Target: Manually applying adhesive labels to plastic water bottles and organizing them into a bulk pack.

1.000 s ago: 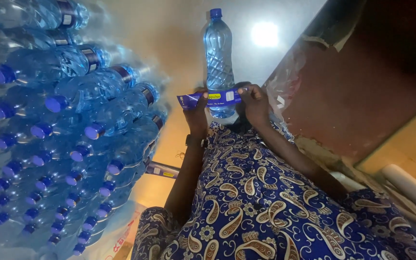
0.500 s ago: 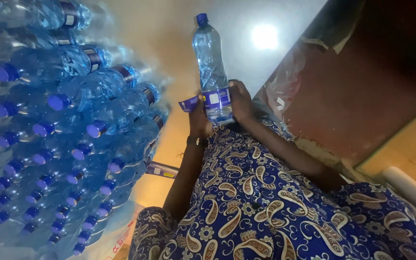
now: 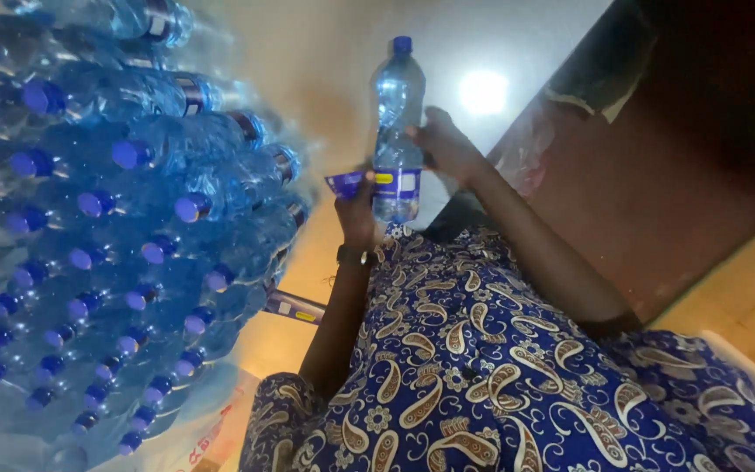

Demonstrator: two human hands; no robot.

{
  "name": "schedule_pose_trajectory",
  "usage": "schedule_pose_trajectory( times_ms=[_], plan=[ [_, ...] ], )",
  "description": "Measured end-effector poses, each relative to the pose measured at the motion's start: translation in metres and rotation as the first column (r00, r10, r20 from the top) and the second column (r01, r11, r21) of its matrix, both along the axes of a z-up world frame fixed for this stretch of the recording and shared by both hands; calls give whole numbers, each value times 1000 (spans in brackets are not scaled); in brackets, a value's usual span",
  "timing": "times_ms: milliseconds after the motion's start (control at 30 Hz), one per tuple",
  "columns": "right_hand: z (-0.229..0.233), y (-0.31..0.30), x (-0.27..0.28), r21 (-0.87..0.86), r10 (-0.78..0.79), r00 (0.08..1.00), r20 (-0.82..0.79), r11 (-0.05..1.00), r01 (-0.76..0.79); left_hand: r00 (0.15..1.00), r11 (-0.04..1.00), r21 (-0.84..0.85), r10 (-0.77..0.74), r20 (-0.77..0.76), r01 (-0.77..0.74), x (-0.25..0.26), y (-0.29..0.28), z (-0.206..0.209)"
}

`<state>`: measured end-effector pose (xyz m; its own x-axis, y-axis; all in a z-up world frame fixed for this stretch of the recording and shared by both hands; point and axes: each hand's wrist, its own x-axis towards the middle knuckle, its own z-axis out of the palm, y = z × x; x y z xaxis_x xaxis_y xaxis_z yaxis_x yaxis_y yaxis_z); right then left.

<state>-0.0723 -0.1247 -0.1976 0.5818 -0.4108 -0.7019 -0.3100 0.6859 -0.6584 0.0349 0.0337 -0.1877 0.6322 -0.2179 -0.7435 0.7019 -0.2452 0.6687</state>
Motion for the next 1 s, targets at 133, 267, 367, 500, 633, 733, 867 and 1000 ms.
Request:
schedule_pose_trajectory(
  times_ms=[133,267,367,500,633,733,867,1000],
  plan=[
    [-118,6,47,-181,55,973,-223,979,-97,969,983,42,-181,169,176,-8,0,-16],
    [-136,19,34,176,-383,921,65,913,367,966,983,-104,-123,229,150,-10,-2,27],
    [-49,19,30,309,-534,831,155,825,472,981,952,-256,-135,143,168,-8,-6,61],
    [-11,21,17,556,-623,703,343,737,383,982,841,-507,-173,80,189,-9,-2,35],
    [-18,12,14,629,-558,382,737,773,-85,995,716,-692,-86,40,90,-23,-2,18],
    [0,2,13,516,-439,340,831,838,-179,964,774,-594,-77,255,219,-17,4,16],
    [-17,6,12,394,-373,476,796,917,59,732,889,-150,-249,634,432,-4,24,79],
    [-28,13,22,180,-277,602,749,959,217,577,727,-40,-509,639,685,0,34,79]
  ],
)
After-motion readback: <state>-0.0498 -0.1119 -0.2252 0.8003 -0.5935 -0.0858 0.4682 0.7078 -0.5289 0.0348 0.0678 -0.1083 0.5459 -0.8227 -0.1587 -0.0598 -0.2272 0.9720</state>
